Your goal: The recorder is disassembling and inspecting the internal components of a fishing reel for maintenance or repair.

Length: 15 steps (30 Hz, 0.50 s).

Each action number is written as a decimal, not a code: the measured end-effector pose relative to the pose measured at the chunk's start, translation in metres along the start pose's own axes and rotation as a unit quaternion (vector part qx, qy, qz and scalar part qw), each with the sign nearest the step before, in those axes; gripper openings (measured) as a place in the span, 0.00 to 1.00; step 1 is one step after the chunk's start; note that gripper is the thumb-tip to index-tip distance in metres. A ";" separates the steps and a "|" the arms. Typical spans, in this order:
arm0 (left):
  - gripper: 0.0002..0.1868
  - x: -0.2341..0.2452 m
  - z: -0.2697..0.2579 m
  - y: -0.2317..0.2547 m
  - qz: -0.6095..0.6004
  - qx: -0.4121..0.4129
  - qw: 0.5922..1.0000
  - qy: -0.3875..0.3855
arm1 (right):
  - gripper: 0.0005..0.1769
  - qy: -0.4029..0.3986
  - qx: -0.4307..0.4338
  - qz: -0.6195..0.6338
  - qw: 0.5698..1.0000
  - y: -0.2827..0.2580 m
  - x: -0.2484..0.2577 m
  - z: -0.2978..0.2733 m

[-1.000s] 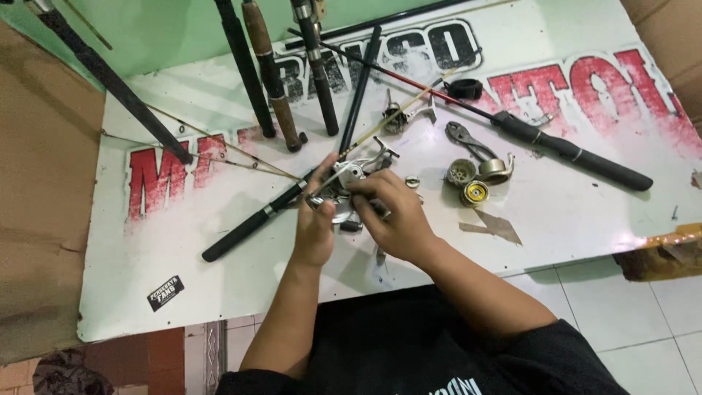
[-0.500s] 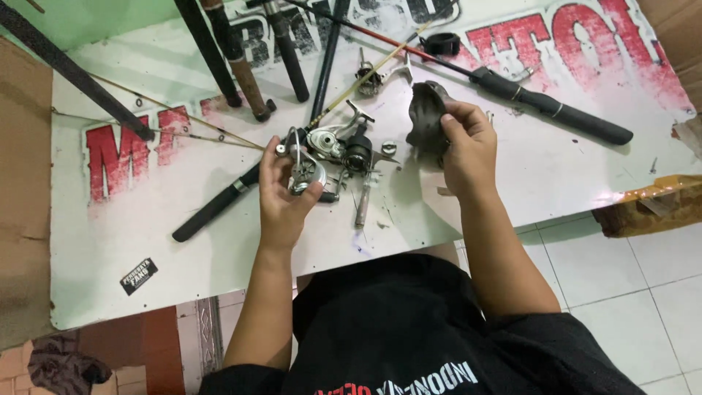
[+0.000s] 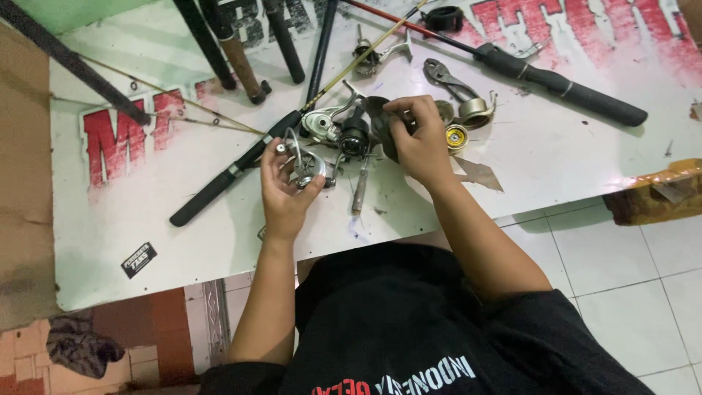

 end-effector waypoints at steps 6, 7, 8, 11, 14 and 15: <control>0.57 -0.002 -0.005 -0.012 0.007 -0.012 1.000 -0.003 | 0.33 -0.121 0.130 -0.111 0.978 -0.024 -0.034 -0.008; 0.57 0.002 -0.006 -0.014 0.007 -0.013 1.000 -0.002 | 0.33 -0.122 0.131 -0.110 0.978 -0.021 -0.037 -0.009; 0.57 0.005 -0.006 -0.017 -0.003 -0.016 1.000 0.001 | 0.32 -0.130 0.120 -0.104 0.979 -0.016 -0.040 -0.010; 0.57 0.009 -0.007 -0.015 -0.025 -0.019 1.000 0.004 | 0.29 -0.108 0.106 -0.100 0.983 -0.006 -0.040 -0.007; 0.57 0.005 -0.008 -0.009 -0.042 -0.018 0.999 0.005 | 0.23 -0.063 0.089 -0.117 0.987 0.002 -0.033 -0.002; 0.57 0.003 -0.007 -0.007 -0.047 -0.016 0.999 0.007 | 0.20 -0.051 0.075 -0.131 0.987 0.005 -0.030 0.001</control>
Point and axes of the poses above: each hand's wrist, its own z-axis towards the middle knuckle, its own x-axis out of the back of the hand, y = z × x, the point moved 5 cm from there along z, towards the middle knuckle, and after that the axes turned 13 degrees about -z, right-handed, at the moved point
